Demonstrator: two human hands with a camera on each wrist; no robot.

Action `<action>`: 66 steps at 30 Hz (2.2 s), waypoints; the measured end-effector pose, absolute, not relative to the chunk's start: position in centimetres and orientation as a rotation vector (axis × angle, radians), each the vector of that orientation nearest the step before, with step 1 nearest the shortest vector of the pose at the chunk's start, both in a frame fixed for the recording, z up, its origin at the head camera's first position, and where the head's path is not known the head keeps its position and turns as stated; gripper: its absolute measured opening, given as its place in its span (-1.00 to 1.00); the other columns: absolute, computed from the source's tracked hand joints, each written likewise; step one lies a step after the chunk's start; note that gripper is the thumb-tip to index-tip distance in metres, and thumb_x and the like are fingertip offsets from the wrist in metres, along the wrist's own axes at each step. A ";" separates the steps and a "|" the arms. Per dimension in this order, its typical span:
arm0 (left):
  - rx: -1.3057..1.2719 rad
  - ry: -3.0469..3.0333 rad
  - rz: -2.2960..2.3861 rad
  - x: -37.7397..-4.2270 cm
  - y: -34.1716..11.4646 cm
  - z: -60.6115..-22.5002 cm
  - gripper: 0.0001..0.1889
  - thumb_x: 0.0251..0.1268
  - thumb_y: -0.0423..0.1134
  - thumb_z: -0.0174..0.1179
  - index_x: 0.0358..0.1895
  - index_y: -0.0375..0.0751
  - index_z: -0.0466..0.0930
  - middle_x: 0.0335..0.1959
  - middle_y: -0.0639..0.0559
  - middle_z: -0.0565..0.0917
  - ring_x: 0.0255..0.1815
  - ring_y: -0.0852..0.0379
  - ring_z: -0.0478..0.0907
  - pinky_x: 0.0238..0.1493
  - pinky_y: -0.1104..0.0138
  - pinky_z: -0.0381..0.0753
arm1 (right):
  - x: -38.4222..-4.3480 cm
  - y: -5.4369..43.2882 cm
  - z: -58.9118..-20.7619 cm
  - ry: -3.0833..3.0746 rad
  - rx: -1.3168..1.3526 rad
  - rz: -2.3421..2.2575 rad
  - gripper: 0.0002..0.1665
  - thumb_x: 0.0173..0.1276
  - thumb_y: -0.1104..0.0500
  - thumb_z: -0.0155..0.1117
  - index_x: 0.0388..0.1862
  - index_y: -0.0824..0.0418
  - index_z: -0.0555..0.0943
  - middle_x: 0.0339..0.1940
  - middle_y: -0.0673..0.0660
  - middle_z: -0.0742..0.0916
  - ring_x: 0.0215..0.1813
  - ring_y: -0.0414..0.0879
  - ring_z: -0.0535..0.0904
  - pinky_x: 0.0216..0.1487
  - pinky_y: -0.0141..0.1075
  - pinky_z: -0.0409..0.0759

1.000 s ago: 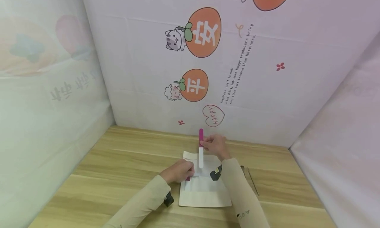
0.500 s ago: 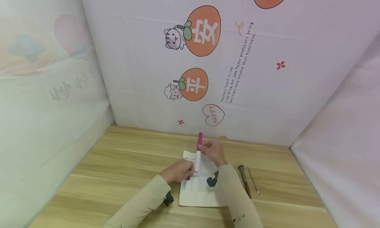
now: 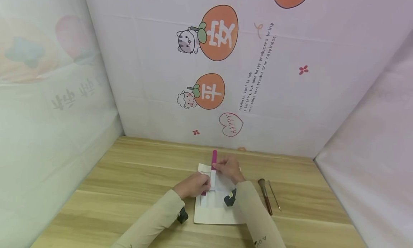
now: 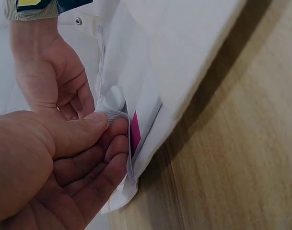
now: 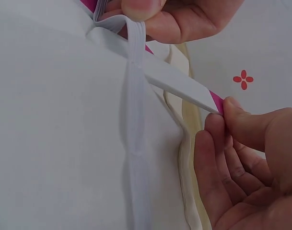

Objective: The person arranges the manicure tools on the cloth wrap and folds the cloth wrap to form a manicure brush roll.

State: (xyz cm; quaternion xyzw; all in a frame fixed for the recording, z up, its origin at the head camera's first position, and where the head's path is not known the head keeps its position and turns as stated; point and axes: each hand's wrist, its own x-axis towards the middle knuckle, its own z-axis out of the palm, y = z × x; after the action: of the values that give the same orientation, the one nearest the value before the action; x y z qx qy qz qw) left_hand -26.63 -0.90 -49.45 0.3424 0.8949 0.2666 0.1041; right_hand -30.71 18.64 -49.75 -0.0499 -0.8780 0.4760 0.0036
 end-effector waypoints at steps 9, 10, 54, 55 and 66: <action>1.031 2.651 0.777 -26.7 -0.8 -49.5 -0.80 0.50 -0.40 0.22 -0.39 -0.18 0.61 -0.57 0.18 0.50 -0.52 0.34 0.39 -0.38 0.48 0.44 | -29.9 18.7 -49.4 -2.885 -0.130 1.449 -0.79 0.36 0.10 0.54 -0.40 0.20 0.78 -0.49 0.04 0.76 -0.38 -0.12 0.57 -0.32 -0.33 0.46; 1.031 2.653 0.777 -26.7 -0.8 -49.5 -0.80 0.50 -0.40 0.22 -0.39 -0.18 0.62 -0.57 0.18 0.51 -0.52 0.34 0.39 -0.37 0.48 0.44 | -29.8 18.8 -49.5 -2.895 -0.122 1.452 -0.80 0.36 0.12 0.54 -0.41 0.20 0.77 -0.50 0.04 0.76 -0.39 -0.12 0.57 -0.32 -0.33 0.47; 0.982 2.640 0.778 -26.5 -0.9 -49.3 -0.80 0.56 -0.36 0.18 -0.35 -0.20 0.62 -0.55 0.16 0.52 -0.52 0.31 0.41 -0.38 0.47 0.45 | -29.4 19.5 -49.5 -2.963 -0.074 1.528 -0.89 0.36 0.20 0.51 -0.25 0.24 0.82 -0.39 0.07 0.85 -0.35 -0.16 0.72 -0.22 -0.35 0.64; 0.981 2.636 0.781 -26.5 -0.9 -49.3 -0.80 0.56 -0.36 0.18 -0.35 -0.20 0.62 -0.56 0.16 0.52 -0.52 0.31 0.41 -0.39 0.47 0.45 | -29.3 19.6 -49.5 -2.945 -0.059 1.552 -0.90 0.38 0.22 0.49 -0.23 0.25 0.82 -0.37 0.09 0.86 -0.34 -0.16 0.73 -0.20 -0.34 0.66; 0.989 2.636 0.785 -26.5 -0.8 -49.4 -0.81 0.54 -0.38 0.19 -0.35 -0.21 0.61 -0.56 0.16 0.51 -0.53 0.31 0.40 -0.39 0.47 0.44 | -28.2 19.9 -49.7 -2.939 0.021 1.676 -0.89 0.42 0.30 0.43 -0.15 0.31 0.82 -0.17 0.17 0.87 -0.28 -0.16 0.77 -0.18 -0.32 0.77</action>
State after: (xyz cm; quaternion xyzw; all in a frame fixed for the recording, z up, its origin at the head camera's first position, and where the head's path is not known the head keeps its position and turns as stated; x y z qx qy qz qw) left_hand -26.51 -0.82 -49.40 0.3364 0.8964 0.2670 0.1092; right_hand -28.19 19.87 -49.73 0.0061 -0.8623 0.4919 -0.1205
